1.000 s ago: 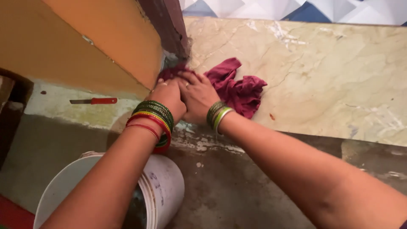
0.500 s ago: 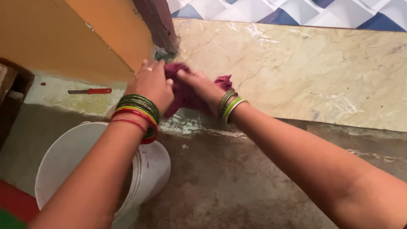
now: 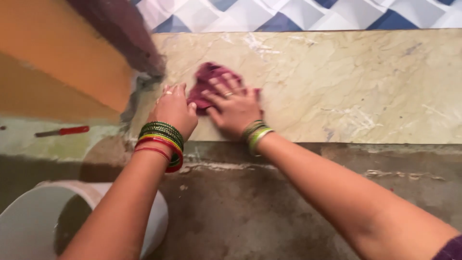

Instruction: The person wrings a cloth in a bucket of water and wipes a stone threshold and a concrete floor by hand. The person picks up a rug and wipes the floor area beneath it with the cloth.

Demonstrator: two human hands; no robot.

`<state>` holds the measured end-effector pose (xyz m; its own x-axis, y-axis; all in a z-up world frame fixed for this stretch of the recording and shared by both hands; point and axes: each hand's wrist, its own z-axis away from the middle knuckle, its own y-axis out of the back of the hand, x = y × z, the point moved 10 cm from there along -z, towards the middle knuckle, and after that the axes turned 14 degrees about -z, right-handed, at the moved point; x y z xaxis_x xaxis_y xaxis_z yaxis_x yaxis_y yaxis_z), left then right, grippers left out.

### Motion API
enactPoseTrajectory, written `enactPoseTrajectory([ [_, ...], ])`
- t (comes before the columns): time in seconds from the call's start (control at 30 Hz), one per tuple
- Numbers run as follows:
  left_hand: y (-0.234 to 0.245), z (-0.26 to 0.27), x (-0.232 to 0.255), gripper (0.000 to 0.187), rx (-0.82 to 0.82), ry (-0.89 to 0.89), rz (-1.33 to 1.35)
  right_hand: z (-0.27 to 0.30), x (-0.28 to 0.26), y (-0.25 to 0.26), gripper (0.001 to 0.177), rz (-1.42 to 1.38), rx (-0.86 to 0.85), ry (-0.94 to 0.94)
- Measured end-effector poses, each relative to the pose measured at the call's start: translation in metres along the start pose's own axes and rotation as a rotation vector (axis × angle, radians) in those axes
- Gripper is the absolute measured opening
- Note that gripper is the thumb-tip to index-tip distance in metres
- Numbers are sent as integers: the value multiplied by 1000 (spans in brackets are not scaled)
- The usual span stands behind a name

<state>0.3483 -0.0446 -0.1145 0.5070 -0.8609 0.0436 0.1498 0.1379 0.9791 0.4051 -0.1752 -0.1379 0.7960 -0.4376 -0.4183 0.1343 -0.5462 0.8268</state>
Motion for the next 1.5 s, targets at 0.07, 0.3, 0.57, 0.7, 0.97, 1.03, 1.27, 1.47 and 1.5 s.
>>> enactPoseTrajectory([
  [0.07,-3,-10,26,65,109,-100,-48,21,57,32,47,75,104,-69],
  [0.3,-34,-63,91,109,-22,-114,-117,177,333,199,57,300,226,-465],
  [0.57,-43,-96,102,151,-259,-124,-201,136,444,205,80,300,314,-713],
  [0.7,-42,-99,105,163,-300,-112,-211,-3,328,105,64,231,271,-293],
  [0.97,-52,-115,100,181,-330,-92,-139,-104,121,-18,47,-70,-108,-59],
  [1.03,-59,-109,108,172,-394,-106,-211,-109,158,-6,47,-4,-71,-121],
  [1.27,-49,-98,247,127,-338,-378,-272,-3,419,152,49,199,195,-469],
  [1.47,-54,-116,360,137,-283,-574,-213,165,538,290,49,316,276,-623],
  [1.5,-59,-113,374,143,-277,-626,-200,188,544,304,48,316,293,-640],
])
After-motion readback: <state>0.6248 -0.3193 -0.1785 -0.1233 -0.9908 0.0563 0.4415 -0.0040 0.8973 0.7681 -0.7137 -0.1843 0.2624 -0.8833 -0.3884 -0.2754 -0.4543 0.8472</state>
